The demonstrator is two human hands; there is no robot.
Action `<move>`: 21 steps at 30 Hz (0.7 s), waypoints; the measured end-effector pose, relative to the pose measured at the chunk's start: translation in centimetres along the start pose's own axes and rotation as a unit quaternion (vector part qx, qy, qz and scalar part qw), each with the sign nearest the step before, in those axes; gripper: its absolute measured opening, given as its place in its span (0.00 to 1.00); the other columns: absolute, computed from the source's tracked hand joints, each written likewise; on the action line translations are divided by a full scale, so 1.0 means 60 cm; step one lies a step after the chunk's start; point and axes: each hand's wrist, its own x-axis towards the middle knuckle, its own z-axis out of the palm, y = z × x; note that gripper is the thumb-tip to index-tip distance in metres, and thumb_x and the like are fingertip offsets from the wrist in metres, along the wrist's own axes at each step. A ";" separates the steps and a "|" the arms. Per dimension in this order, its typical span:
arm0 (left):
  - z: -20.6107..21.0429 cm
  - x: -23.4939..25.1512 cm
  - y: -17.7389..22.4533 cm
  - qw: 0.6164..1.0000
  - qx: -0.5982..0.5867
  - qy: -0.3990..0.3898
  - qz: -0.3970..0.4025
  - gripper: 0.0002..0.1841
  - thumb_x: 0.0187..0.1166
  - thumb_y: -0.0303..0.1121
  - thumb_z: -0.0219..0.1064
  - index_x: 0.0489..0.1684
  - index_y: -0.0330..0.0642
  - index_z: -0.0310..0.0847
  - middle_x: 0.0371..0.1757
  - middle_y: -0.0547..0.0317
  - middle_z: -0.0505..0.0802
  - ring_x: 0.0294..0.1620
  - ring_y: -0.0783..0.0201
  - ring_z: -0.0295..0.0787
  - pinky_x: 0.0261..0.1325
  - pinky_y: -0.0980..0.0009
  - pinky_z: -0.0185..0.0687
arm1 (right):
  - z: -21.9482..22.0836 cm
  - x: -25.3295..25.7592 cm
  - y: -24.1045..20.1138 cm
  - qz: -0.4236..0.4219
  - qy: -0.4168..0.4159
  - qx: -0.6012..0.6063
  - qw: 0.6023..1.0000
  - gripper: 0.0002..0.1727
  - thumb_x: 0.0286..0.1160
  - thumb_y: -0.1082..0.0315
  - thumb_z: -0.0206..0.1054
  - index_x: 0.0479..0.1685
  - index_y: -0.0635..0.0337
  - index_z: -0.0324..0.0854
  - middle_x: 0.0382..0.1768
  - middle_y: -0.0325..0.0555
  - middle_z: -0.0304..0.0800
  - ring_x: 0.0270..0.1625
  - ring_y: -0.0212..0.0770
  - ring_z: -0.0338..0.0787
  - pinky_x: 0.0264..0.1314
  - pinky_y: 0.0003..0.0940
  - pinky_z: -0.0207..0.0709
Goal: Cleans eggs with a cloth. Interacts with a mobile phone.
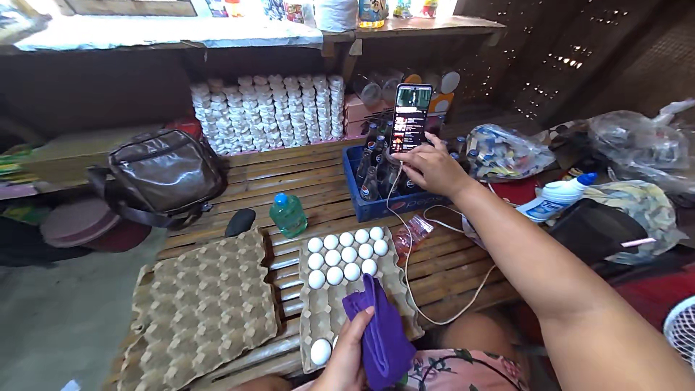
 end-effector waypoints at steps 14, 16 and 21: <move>-0.003 0.003 -0.003 1.000 -0.015 0.001 -0.005 0.17 0.88 0.38 0.53 0.68 0.38 0.70 0.46 0.46 0.94 0.48 0.57 0.95 0.54 0.59 0.91 | 0.018 -0.032 -0.072 0.000 -0.006 0.063 0.998 0.16 0.76 0.68 0.61 0.55 0.51 0.93 0.43 0.43 0.96 0.58 0.50 0.92 0.81 0.62 0.66; -0.004 0.004 -0.003 1.000 -0.009 -0.001 -0.005 0.18 0.88 0.38 0.53 0.69 0.38 0.69 0.46 0.46 0.94 0.49 0.57 0.95 0.55 0.59 0.91 | 0.014 -0.037 -0.088 0.009 0.007 0.080 0.997 0.17 0.79 0.66 0.60 0.57 0.51 0.93 0.45 0.42 0.96 0.61 0.48 0.91 0.83 0.60 0.65; -0.010 0.008 -0.007 1.000 -0.007 0.004 0.012 0.20 0.87 0.39 0.54 0.70 0.37 0.69 0.48 0.45 0.94 0.50 0.56 0.94 0.56 0.57 0.91 | 0.017 -0.064 -0.157 0.083 -0.025 0.180 0.980 0.17 0.84 0.57 0.59 0.58 0.50 0.92 0.53 0.42 0.95 0.67 0.47 0.88 0.80 0.54 0.70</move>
